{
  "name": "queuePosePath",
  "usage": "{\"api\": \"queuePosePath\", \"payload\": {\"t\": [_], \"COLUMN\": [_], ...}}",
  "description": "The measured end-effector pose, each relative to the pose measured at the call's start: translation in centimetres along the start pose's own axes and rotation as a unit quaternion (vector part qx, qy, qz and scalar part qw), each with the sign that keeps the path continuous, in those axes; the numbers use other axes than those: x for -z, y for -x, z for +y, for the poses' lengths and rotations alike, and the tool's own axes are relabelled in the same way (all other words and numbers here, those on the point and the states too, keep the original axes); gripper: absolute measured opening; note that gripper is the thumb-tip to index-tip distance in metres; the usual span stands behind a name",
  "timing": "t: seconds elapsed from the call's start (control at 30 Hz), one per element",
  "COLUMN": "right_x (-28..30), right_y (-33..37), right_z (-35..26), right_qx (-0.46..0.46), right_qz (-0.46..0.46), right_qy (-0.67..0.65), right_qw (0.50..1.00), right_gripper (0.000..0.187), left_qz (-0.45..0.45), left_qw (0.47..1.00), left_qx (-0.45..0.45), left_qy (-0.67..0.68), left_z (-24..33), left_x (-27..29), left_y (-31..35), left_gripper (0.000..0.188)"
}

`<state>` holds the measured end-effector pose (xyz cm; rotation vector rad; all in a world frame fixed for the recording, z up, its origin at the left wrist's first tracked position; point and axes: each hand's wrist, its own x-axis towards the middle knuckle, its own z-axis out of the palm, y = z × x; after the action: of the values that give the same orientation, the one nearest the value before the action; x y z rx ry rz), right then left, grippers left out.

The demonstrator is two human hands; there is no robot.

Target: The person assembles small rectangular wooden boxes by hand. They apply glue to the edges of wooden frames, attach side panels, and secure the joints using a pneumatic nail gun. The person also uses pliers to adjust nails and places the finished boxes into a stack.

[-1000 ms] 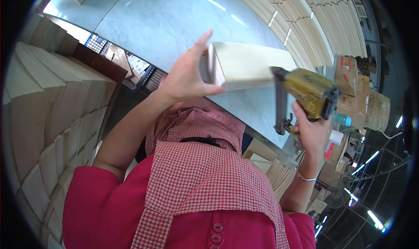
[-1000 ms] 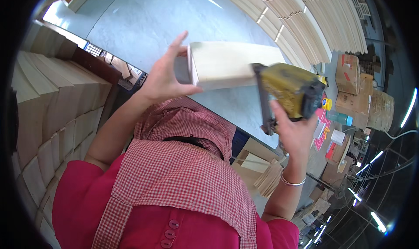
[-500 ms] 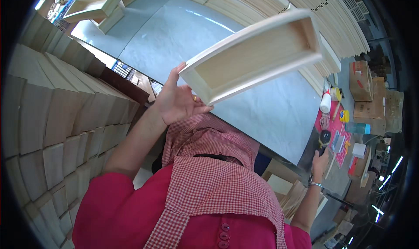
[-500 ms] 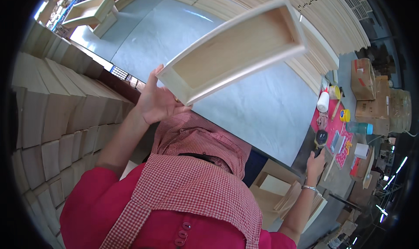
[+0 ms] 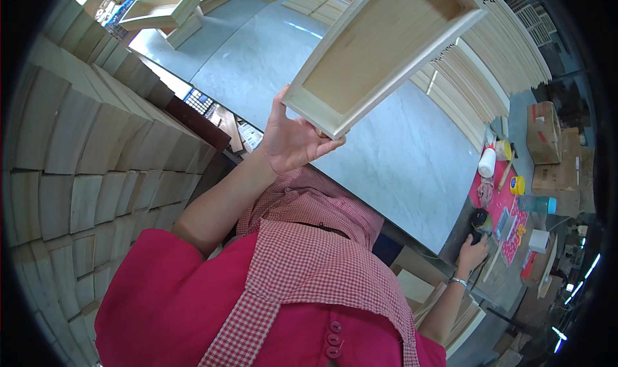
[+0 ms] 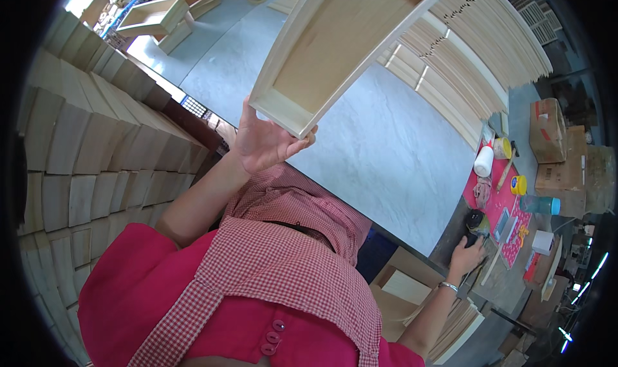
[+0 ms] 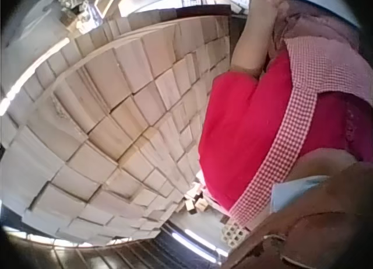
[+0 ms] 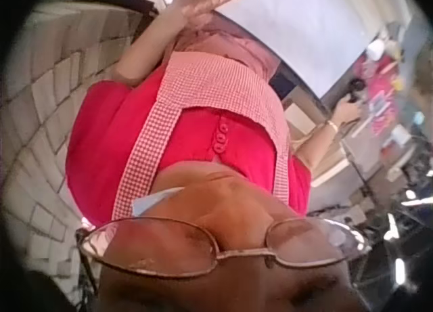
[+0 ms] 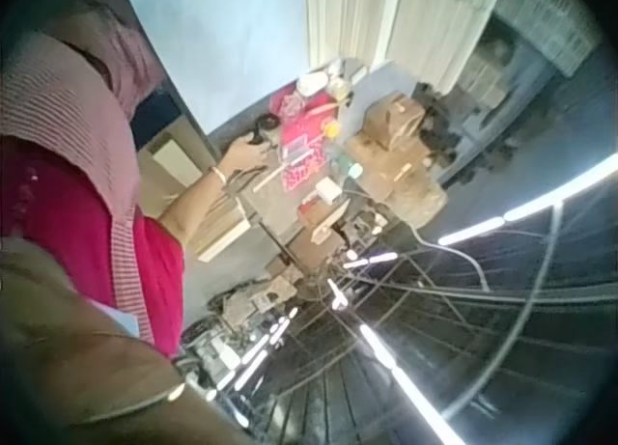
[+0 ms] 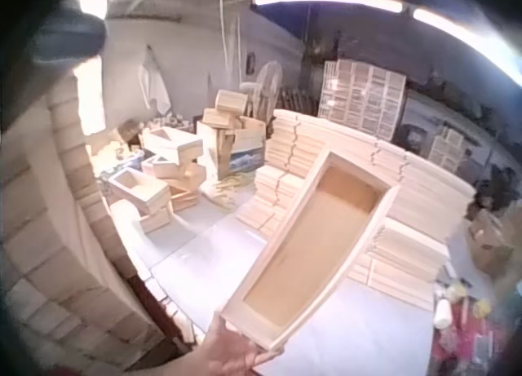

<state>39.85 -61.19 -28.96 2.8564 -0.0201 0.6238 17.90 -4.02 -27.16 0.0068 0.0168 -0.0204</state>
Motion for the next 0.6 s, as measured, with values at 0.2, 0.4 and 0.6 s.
{"api": "queuePosePath", "payload": {"t": [0.2, 0.4, 0.6], "right_x": [5.8, 17.4, 18.7], "right_y": [0.3, 5.8, 4.9], "right_z": [-10.5, -29.1, -31.3], "right_qx": [0.051, 0.191, 0.194], "right_qz": [-0.043, -0.172, -0.091], "right_qy": [-0.389, -0.691, -0.663], "right_qw": [0.919, 0.676, 0.717], "right_gripper": [0.035, 0.060, 0.058], "left_qz": [-0.004, 0.084, 0.153], "left_qw": [0.999, 0.996, 0.973], "left_qx": [0.014, -0.008, -0.073], "left_qy": [0.046, -0.029, -0.154], "left_z": [-1.4, -5.1, -5.5], "left_x": [-0.2, -2.0, -3.4], "left_y": [-0.7, -1.8, -2.5], "left_gripper": [0.099, 0.095, 0.085]}}
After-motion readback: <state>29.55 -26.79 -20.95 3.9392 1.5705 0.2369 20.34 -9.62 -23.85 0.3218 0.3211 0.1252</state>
